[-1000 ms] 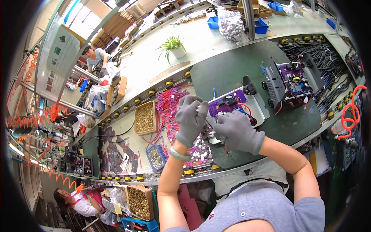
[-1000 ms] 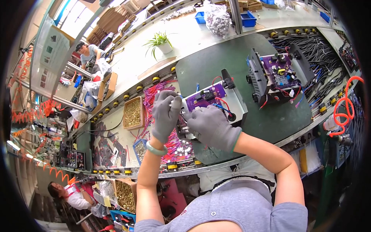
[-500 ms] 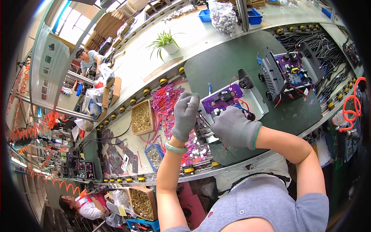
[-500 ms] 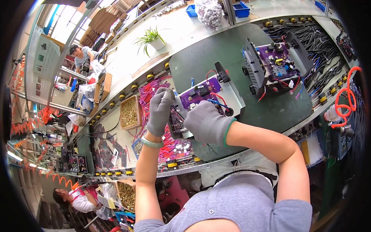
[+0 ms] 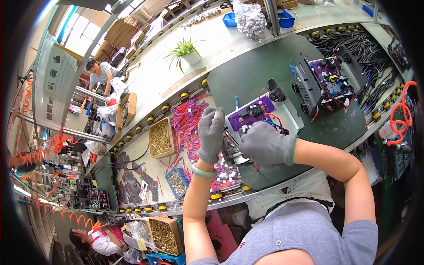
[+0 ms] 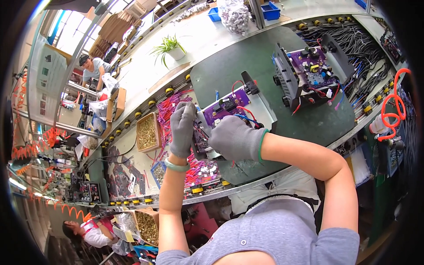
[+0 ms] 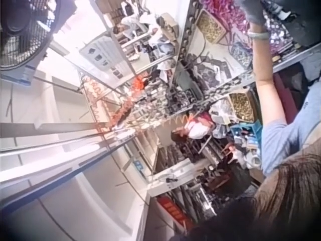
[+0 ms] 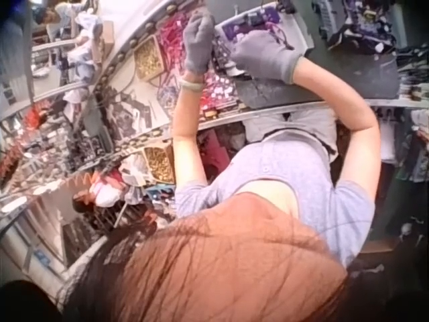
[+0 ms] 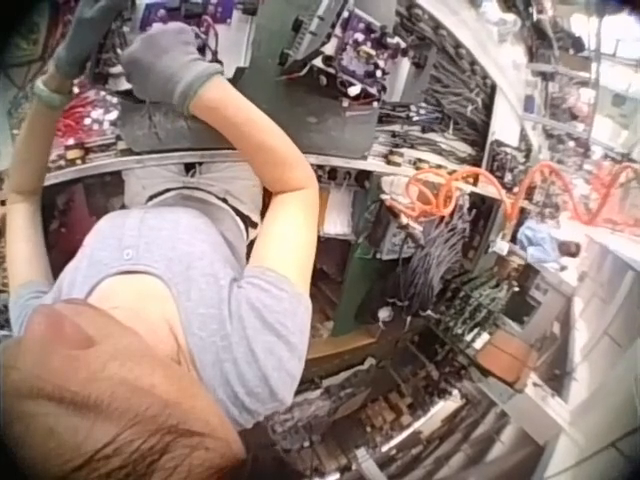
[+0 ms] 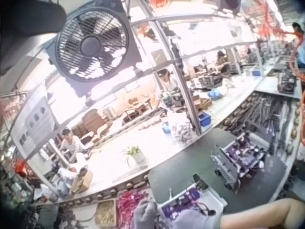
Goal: Assembling and wiring electronic components into metal cases on a factory line.
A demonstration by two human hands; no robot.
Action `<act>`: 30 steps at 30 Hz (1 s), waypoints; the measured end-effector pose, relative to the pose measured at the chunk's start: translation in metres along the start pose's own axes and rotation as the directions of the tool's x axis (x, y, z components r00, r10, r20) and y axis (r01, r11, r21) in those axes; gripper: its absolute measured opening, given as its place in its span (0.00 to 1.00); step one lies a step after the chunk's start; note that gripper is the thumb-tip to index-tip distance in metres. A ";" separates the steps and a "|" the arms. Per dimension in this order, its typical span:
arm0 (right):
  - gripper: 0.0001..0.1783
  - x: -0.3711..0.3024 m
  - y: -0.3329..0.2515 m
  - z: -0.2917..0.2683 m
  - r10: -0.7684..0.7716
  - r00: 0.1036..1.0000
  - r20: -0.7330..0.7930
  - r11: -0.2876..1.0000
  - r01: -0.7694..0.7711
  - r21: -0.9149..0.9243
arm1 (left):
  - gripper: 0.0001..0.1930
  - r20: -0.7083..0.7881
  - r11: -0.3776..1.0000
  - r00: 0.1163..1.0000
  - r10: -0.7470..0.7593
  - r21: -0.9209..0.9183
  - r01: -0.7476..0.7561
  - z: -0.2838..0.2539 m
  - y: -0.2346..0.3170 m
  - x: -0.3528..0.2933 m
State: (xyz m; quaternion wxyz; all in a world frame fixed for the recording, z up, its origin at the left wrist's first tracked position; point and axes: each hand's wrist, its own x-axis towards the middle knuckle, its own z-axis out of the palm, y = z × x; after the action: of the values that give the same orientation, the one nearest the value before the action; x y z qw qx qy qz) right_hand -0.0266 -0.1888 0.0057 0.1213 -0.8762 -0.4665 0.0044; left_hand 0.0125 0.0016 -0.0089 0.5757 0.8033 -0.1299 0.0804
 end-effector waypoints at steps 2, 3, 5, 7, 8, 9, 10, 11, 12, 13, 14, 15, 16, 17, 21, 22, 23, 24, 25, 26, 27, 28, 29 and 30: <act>0.04 0.002 -0.001 -0.012 0.015 0.993 0.120 0.999 -0.010 -0.041 | 0.19 0.027 0.999 0.999 -0.024 -0.035 0.025 0.000 0.003 0.000; 0.04 0.002 -0.001 -0.009 0.011 0.993 0.118 0.999 -0.006 -0.040 | 0.19 0.024 0.999 0.999 -0.024 -0.031 0.025 -0.002 0.003 0.000; 0.04 0.000 0.001 0.000 0.014 1.000 -0.010 0.999 -0.014 0.033 | 0.19 0.047 1.000 0.999 -0.012 -0.027 0.014 -0.006 0.003 -0.001; 0.04 -0.003 0.000 0.004 0.020 0.998 -0.053 0.998 -0.017 0.052 | 0.19 0.039 1.000 0.999 -0.008 -0.029 0.009 -0.005 0.005 -0.002; 0.04 -0.003 0.000 0.005 0.031 0.995 -0.096 0.997 -0.024 0.071 | 0.19 0.034 0.999 0.999 -0.002 -0.033 0.003 -0.004 0.005 -0.002; 0.04 -0.001 -0.001 0.001 0.030 0.995 -0.096 0.997 -0.023 0.073 | 0.19 0.033 1.000 0.999 -0.005 -0.031 0.006 -0.003 0.005 -0.003; 0.04 0.004 -0.002 -0.006 0.027 0.999 0.034 1.000 -0.027 0.014 | 0.19 0.026 0.999 1.000 -0.008 -0.035 0.009 -0.002 0.005 -0.003; 0.04 0.008 -0.003 -0.014 0.031 0.986 0.163 0.999 -0.024 -0.045 | 0.19 0.019 0.999 1.000 -0.011 -0.039 0.011 -0.001 0.004 -0.004; 0.04 0.010 -0.006 -0.023 0.030 0.986 0.162 0.999 -0.023 -0.044 | 0.19 0.019 0.999 1.000 -0.011 -0.037 0.012 -0.001 0.004 -0.003; 0.04 0.012 -0.010 -0.032 0.024 0.975 0.219 0.997 -0.008 -0.073 | 0.18 0.032 0.999 0.999 -0.013 -0.049 0.015 -0.002 0.003 -0.003; 0.04 0.014 -0.011 -0.036 0.021 0.961 0.276 0.995 0.008 -0.101 | 0.18 0.044 0.998 0.999 -0.015 -0.063 0.018 -0.003 0.003 -0.003; 0.04 0.013 -0.005 -0.029 0.025 0.972 0.235 1.000 -0.025 -0.005 | 0.18 0.033 1.000 0.999 -0.009 -0.023 0.010 -0.005 0.001 -0.002; 0.04 0.010 -0.004 -0.023 0.015 0.971 0.238 1.000 -0.013 -0.008 | 0.18 0.021 1.000 1.000 -0.010 -0.022 0.011 -0.005 0.000 -0.002; 0.04 0.007 -0.007 -0.017 0.036 0.978 0.203 0.999 -0.028 -0.042 | 0.17 0.020 1.000 1.000 0.001 -0.012 -0.001 -0.005 -0.002 -0.002; 0.04 0.011 -0.011 -0.017 0.093 0.985 0.144 0.992 -0.080 -0.094 | 0.17 -0.008 1.000 1.000 -0.012 -0.008 0.012 -0.004 0.002 -0.004; 0.05 0.014 -0.010 -0.011 0.120 0.990 0.068 0.990 -0.114 -0.085 | 0.17 -0.005 1.000 1.000 -0.013 -0.010 0.013 -0.004 0.001 -0.004; 0.05 0.017 -0.008 -0.005 0.138 0.988 0.075 0.987 -0.131 -0.091 | 0.17 0.001 1.000 1.000 -0.001 -0.009 0.001 -0.003 0.000 -0.004; 0.05 0.017 -0.007 -0.006 0.137 0.988 0.076 0.987 -0.130 -0.092 | 0.17 0.003 1.000 1.000 0.014 -0.007 -0.014 -0.003 -0.001 -0.003; 0.05 0.017 -0.006 -0.009 0.124 0.985 0.118 0.988 -0.111 -0.107 | 0.17 0.002 1.000 1.000 0.015 -0.008 -0.015 -0.002 -0.001 -0.002; 0.05 0.016 -0.005 -0.011 0.112 0.981 0.161 0.988 -0.093 -0.122 | 0.17 0.006 0.999 1.000 0.023 -0.023 -0.023 0.000 0.000 -0.001; 0.05 0.017 -0.007 -0.012 0.110 0.981 0.162 0.988 -0.091 -0.121 | 0.17 0.010 0.999 1.000 0.029 -0.035 -0.029 -0.001 0.000 -0.001; 0.05 0.019 -0.008 -0.013 0.071 0.982 0.174 0.986 -0.043 -0.162 | 0.17 0.009 0.999 1.000 0.027 -0.034 -0.027 -0.002 -0.002 -0.002; 0.05 0.020 -0.010 -0.015 0.033 0.982 0.187 0.979 0.006 -0.202 | 0.17 0.012 1.000 1.000 0.015 -0.018 -0.015 -0.005 -0.003 -0.002; 0.05 0.019 -0.011 -0.018 0.034 0.981 0.190 0.979 0.006 -0.204 | 0.17 0.014 1.000 1.000 0.004 -0.005 -0.004 -0.005 -0.004 -0.003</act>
State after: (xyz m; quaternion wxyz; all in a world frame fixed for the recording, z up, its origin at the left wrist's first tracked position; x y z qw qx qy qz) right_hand -0.0232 -0.1710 0.0275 -0.0148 -0.8828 -0.4677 0.0424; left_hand 0.0113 0.0077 -0.0115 0.5767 0.8021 -0.1358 0.0755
